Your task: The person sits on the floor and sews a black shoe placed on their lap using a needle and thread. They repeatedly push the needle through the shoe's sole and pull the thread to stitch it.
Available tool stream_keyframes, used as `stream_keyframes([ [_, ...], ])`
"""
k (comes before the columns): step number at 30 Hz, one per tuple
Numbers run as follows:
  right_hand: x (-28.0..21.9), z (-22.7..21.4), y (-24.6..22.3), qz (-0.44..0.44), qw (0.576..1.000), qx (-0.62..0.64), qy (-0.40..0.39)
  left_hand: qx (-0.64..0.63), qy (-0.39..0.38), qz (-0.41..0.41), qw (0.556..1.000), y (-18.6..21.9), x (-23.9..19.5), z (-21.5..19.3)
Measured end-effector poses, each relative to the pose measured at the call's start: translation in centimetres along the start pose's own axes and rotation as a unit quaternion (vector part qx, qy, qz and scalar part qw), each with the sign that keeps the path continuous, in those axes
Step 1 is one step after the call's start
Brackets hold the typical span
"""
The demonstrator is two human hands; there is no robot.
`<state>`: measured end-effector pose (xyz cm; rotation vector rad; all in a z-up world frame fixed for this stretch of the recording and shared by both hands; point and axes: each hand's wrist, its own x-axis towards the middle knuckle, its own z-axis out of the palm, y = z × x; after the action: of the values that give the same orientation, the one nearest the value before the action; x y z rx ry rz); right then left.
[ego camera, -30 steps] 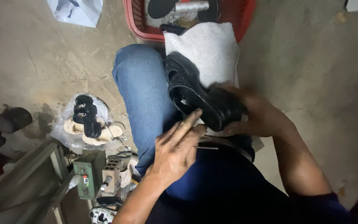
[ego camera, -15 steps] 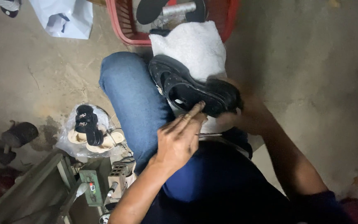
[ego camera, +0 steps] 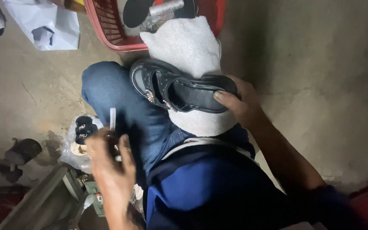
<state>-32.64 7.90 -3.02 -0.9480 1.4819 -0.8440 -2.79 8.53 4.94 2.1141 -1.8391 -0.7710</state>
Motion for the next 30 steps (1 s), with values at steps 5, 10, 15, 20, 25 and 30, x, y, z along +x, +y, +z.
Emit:
stream_keyframes([
  [5,0.0,-0.2,-0.4,0.017,1.0,-0.013,-0.012,-0.193,-0.106,0.231,0.948,3.7,-1.5,1.3],
  [10,-0.3,-0.2,-0.5,-0.038,0.999,0.002,-0.011,-0.078,-0.036,0.286,0.954,5.2,-0.5,3.9],
  [15,-0.6,-0.4,-0.4,-0.003,0.999,-0.026,-0.018,-0.028,-0.026,0.282,0.959,4.7,-0.4,4.8],
  [20,-0.5,-0.4,-0.7,-0.016,0.999,-0.026,-0.027,-0.01,-0.014,0.263,0.965,4.8,-0.4,5.0],
  [25,-0.4,-0.4,-0.8,-0.024,0.998,-0.038,-0.032,0.002,-0.014,0.262,0.965,5.0,-0.3,4.7],
  [30,-0.5,-0.5,-0.4,-0.047,0.997,-0.039,-0.039,0.004,-0.011,0.264,0.964,5.2,-0.1,4.4],
])
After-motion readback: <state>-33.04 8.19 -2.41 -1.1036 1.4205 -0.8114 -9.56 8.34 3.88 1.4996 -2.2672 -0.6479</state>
